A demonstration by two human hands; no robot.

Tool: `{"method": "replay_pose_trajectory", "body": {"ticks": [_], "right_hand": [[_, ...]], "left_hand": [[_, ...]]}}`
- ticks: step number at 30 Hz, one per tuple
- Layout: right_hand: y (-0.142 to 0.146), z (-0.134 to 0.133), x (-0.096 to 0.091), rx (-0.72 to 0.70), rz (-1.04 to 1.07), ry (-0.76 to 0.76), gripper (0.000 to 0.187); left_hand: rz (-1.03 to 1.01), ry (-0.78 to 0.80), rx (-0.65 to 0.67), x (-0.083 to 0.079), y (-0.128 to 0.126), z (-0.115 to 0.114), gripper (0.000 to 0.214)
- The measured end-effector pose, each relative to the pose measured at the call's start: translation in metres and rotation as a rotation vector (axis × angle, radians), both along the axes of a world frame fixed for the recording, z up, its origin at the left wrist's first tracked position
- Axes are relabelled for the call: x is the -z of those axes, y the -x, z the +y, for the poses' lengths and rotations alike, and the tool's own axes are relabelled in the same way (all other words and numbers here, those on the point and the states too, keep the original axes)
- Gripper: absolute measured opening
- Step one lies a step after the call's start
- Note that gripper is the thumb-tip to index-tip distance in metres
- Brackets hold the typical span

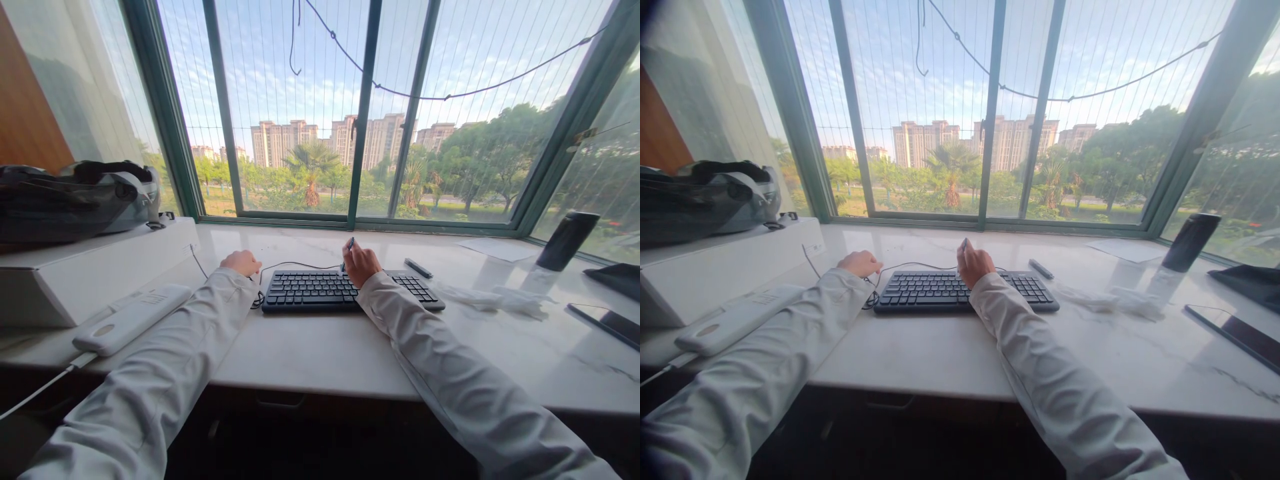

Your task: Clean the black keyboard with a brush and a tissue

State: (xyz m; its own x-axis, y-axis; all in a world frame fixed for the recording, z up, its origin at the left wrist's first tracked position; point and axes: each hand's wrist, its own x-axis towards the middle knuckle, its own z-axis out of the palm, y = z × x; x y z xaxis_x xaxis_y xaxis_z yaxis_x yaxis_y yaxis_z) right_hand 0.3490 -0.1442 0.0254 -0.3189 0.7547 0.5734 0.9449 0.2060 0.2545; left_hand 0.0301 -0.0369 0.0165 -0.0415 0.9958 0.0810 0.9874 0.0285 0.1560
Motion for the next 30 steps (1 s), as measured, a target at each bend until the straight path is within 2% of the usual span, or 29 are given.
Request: {"method": "replay_pose_trajectory", "body": {"ticks": [8, 14, 22, 30], "right_hand": [[0.007, 0.0, 0.005, -0.061, -0.04, 0.044, 0.042], [0.012, 0.0, 0.007, -0.054, 0.039, 0.1, 0.041], [0.013, -0.004, 0.003, -0.055, -0.007, 0.161, 0.04], [0.013, -0.008, 0.001, -0.064, -0.046, 0.136, 0.038]], "left_hand": [[0.016, -0.006, -0.002, 0.0, 0.001, 0.0, 0.033], [0.032, 0.003, 0.005, 0.0, 0.001, -0.001, 0.035], [0.014, 0.006, 0.002, -0.001, 0.0, -0.002, 0.034], [0.022, -0.002, 0.011, -0.002, 0.0, -0.003, 0.034]]}}
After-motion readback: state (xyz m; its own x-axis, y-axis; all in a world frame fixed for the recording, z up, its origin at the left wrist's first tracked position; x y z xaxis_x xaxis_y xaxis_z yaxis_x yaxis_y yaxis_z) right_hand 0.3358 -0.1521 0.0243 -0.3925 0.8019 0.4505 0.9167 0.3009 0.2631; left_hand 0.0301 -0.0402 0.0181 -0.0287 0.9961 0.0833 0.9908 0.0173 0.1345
